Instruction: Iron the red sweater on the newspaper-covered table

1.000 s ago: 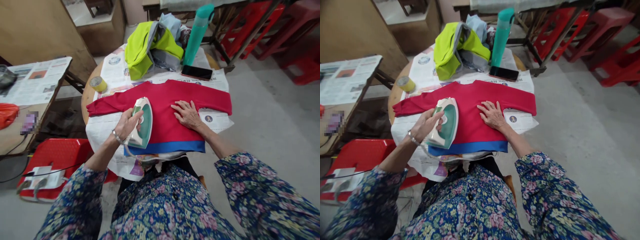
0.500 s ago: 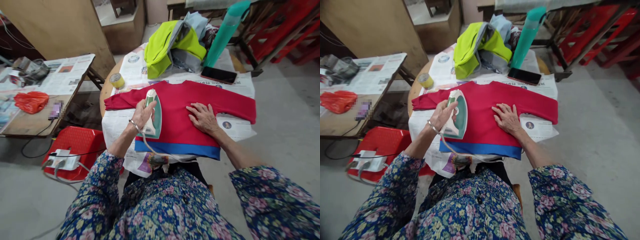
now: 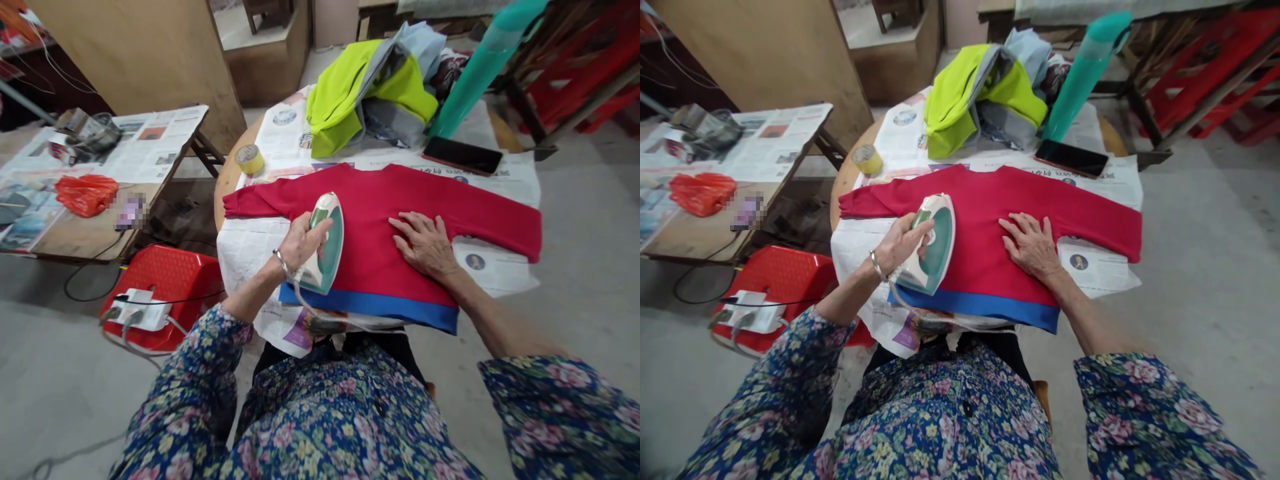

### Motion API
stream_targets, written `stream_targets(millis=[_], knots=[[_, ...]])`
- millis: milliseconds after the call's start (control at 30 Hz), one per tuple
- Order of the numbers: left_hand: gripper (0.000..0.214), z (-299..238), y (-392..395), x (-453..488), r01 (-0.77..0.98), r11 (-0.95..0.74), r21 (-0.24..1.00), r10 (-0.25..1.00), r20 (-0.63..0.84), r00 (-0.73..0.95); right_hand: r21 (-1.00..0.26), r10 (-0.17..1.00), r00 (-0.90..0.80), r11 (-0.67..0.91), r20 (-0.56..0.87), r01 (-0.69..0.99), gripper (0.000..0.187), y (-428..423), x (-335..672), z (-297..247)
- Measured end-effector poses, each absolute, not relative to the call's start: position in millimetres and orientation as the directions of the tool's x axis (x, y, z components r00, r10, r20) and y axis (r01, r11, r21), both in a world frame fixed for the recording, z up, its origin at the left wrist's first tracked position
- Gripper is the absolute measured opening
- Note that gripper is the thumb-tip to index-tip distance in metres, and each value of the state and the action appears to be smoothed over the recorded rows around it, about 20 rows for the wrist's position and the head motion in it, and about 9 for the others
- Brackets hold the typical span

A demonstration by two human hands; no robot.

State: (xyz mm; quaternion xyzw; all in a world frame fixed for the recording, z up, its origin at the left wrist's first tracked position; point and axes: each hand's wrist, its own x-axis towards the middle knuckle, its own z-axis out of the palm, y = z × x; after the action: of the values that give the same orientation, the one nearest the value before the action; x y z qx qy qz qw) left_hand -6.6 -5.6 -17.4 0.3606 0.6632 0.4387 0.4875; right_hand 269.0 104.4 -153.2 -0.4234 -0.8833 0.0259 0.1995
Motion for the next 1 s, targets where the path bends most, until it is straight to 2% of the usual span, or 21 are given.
stream_targets(millis=[133, 233, 467, 667, 833, 1000], knots=[[0.03, -12.4, 37.7, -12.1, -0.05, 0.317, 0.947, 0.874, -0.313, -0.372, -0.197, 0.753, -0.573, 0.646, 0.323, 0.737, 0.055, 106.1, 270.0, -153.6], [0.032, -11.6, 44.4, -10.6, -0.053, 0.32, 0.946, 0.866, -0.315, -0.389, -0.2, 0.747, -0.574, 0.652, 0.335, 0.731, 0.056, 107.8, 270.4, -154.2], [0.036, -18.9, -25.2, -0.3, 0.043, 0.328, 0.944, 0.921, -0.309, -0.237, -0.211, 0.751, -0.559, 0.645, 0.351, 0.735, 0.051, 108.1, 267.9, -153.4], [0.027, -9.5, -84.1, 7.5, 0.276, 0.253, 0.927, 0.967, -0.237, -0.093, -0.195, 0.743, -0.566, 0.652, 0.357, 0.733, 0.051, 106.7, 268.4, -151.7], [0.026, -10.7, -79.6, 23.1, 0.281, 0.263, 0.923, 0.96, -0.28, 0.022, -0.201, 0.743, -0.558, 0.65, 0.371, 0.732, 0.05, 106.9, 268.0, -154.3], [0.025, -24.3, -39.1, 29.0, 0.191, 0.236, 0.953, 0.971, -0.24, 0.0, -0.202, 0.755, -0.558, 0.64, 0.345, 0.741, 0.05, 105.8, 265.1, -150.4]])
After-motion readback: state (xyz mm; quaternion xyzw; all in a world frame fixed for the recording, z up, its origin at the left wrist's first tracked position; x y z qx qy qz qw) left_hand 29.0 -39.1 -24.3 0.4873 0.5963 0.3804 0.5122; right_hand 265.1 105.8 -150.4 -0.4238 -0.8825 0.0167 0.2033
